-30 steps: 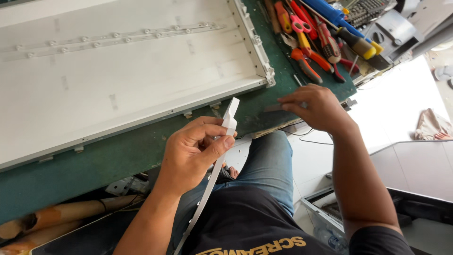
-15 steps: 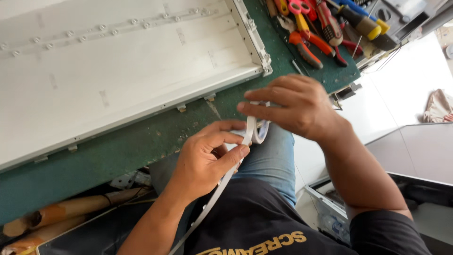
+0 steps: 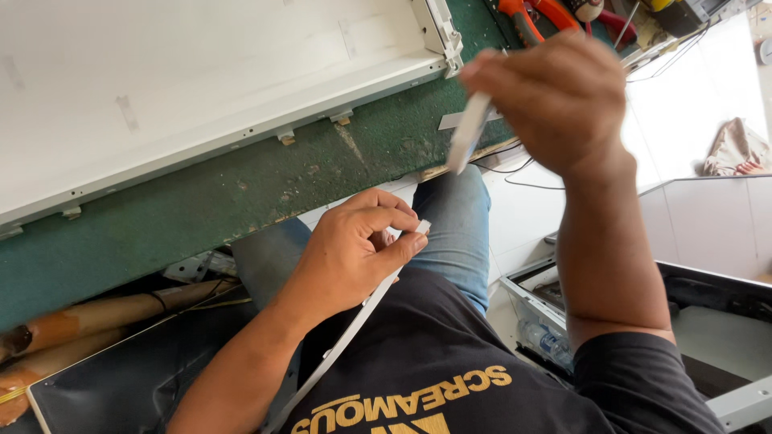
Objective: The person solders connections on a white LED panel using a soldering iron and solder wire. They then apply double-sided tape to the back of the panel and attach a long LED strip to it.
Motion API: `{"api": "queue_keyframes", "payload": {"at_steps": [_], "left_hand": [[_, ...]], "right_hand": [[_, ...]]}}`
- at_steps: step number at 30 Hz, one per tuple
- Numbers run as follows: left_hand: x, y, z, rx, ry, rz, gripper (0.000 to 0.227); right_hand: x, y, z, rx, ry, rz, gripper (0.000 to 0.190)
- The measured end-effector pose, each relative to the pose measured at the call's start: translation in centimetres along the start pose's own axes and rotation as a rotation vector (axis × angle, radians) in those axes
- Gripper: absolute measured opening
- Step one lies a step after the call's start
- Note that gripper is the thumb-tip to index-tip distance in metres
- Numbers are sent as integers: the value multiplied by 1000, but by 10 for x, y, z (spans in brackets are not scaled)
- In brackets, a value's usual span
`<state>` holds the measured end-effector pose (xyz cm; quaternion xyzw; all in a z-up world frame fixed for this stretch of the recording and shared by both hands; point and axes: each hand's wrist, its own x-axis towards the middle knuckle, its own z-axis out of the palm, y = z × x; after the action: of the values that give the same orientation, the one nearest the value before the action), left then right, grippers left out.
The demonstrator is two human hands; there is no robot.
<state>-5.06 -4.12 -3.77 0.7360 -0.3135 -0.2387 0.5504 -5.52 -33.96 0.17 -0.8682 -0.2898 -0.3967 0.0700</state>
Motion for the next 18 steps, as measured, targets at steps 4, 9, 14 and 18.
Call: {"api": "queue_keyframes", "payload": {"at_steps": [4, 9, 14, 18], "left_hand": [[-1, 5, -8, -35, 13, -52, 12], [-1, 17, -17, -147, 45, -307, 41], [-13, 10, -26, -50, 107, -78, 24], [-20, -3, -32, -6, 188, -67, 23]], "right_hand": [[-29, 21, -9, 99, 25, 127, 24], [-57, 21, -12, 173, -106, 541, 24], [-74, 13, -2, 148, -175, 845, 16], [-78, 13, 7, 140, -160, 996, 14]]}}
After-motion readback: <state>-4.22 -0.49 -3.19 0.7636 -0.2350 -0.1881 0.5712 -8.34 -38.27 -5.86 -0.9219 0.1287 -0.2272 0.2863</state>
